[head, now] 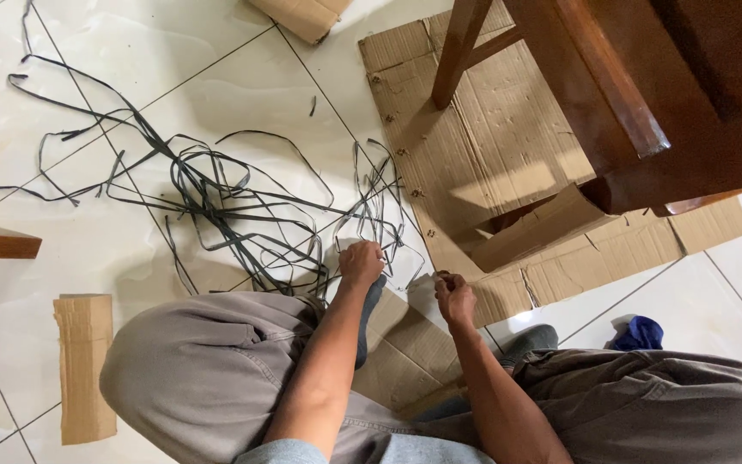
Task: Wrapping the legs of a wooden chair with cardboard and securing them with plastic ties for protection
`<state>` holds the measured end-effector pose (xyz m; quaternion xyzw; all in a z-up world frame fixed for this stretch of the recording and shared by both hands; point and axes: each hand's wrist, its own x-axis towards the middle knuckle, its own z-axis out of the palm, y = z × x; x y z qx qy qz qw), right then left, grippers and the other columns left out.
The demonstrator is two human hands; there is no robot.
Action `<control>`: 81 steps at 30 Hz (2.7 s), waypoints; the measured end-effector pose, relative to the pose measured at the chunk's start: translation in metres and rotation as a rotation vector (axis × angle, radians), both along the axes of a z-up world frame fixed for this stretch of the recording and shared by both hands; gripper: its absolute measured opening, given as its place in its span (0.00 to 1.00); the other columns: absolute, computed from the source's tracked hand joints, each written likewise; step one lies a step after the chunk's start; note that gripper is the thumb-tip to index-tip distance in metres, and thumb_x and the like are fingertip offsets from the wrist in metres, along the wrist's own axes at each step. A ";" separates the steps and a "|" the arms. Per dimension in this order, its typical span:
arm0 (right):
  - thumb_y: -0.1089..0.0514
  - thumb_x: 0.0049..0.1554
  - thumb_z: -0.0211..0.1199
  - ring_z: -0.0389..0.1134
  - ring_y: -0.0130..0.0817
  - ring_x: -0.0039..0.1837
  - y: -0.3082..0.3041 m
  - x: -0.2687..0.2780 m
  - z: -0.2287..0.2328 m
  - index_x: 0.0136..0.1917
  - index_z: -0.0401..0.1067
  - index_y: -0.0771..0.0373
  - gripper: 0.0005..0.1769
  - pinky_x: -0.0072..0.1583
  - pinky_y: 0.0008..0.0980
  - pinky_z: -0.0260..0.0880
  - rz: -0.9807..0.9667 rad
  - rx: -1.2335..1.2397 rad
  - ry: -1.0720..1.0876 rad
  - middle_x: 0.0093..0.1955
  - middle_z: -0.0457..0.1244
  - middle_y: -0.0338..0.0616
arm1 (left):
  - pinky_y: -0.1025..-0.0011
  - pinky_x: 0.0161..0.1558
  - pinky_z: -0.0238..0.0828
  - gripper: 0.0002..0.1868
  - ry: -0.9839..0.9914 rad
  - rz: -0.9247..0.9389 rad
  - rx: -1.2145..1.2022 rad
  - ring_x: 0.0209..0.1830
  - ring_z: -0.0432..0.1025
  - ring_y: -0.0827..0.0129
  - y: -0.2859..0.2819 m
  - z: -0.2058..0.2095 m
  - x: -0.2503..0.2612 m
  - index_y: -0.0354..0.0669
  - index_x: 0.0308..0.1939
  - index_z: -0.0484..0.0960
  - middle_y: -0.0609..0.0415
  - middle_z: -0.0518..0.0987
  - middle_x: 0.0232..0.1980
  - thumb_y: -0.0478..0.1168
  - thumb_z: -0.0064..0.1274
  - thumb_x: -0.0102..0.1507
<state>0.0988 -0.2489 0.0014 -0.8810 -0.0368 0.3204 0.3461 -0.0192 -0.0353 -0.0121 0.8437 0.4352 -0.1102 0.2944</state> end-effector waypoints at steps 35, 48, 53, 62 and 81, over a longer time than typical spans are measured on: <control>0.52 0.66 0.59 0.41 0.16 0.26 0.053 0.027 0.151 0.48 0.73 0.58 0.09 0.29 0.15 0.45 -0.163 0.899 0.472 0.26 0.43 0.23 | 0.76 0.38 0.79 0.16 -1.037 0.623 -0.734 0.34 0.78 0.72 0.015 0.152 0.090 0.43 0.45 0.85 0.53 0.84 0.37 0.42 0.70 0.55; 0.53 0.62 0.60 0.49 0.19 0.26 0.010 0.016 0.106 0.39 0.72 0.57 0.10 0.29 0.19 0.44 -0.211 0.553 0.367 0.25 0.47 0.29 | 0.74 0.40 0.79 0.11 -1.321 1.129 -0.800 0.32 0.78 0.72 0.057 0.161 0.081 0.50 0.44 0.78 0.54 0.79 0.36 0.44 0.63 0.62; 0.48 0.49 0.71 0.50 0.28 0.25 0.003 0.004 0.044 0.36 0.82 0.58 0.12 0.27 0.25 0.49 0.280 0.183 0.361 0.24 0.54 0.45 | 0.85 0.18 0.61 0.07 -1.155 1.166 -0.578 0.18 0.65 0.80 0.061 0.157 0.062 0.49 0.42 0.81 0.59 0.73 0.27 0.44 0.59 0.64; 0.40 0.53 0.66 0.75 0.44 0.47 0.001 0.025 0.013 0.43 0.84 0.56 0.19 0.46 0.39 0.71 0.450 -0.169 0.119 0.40 0.73 0.46 | 0.84 0.20 0.48 0.08 -1.318 1.298 -0.300 0.20 0.59 0.80 0.100 0.175 0.018 0.53 0.42 0.84 0.59 0.69 0.26 0.46 0.62 0.62; 0.41 0.63 0.55 0.69 0.32 0.32 0.035 -0.016 0.017 0.51 0.81 0.62 0.24 0.36 0.30 0.65 0.749 -0.027 0.767 0.38 0.72 0.47 | 0.46 0.74 0.45 0.30 -0.200 0.674 0.220 0.76 0.57 0.47 0.056 0.097 -0.002 0.52 0.67 0.75 0.45 0.67 0.72 0.49 0.57 0.61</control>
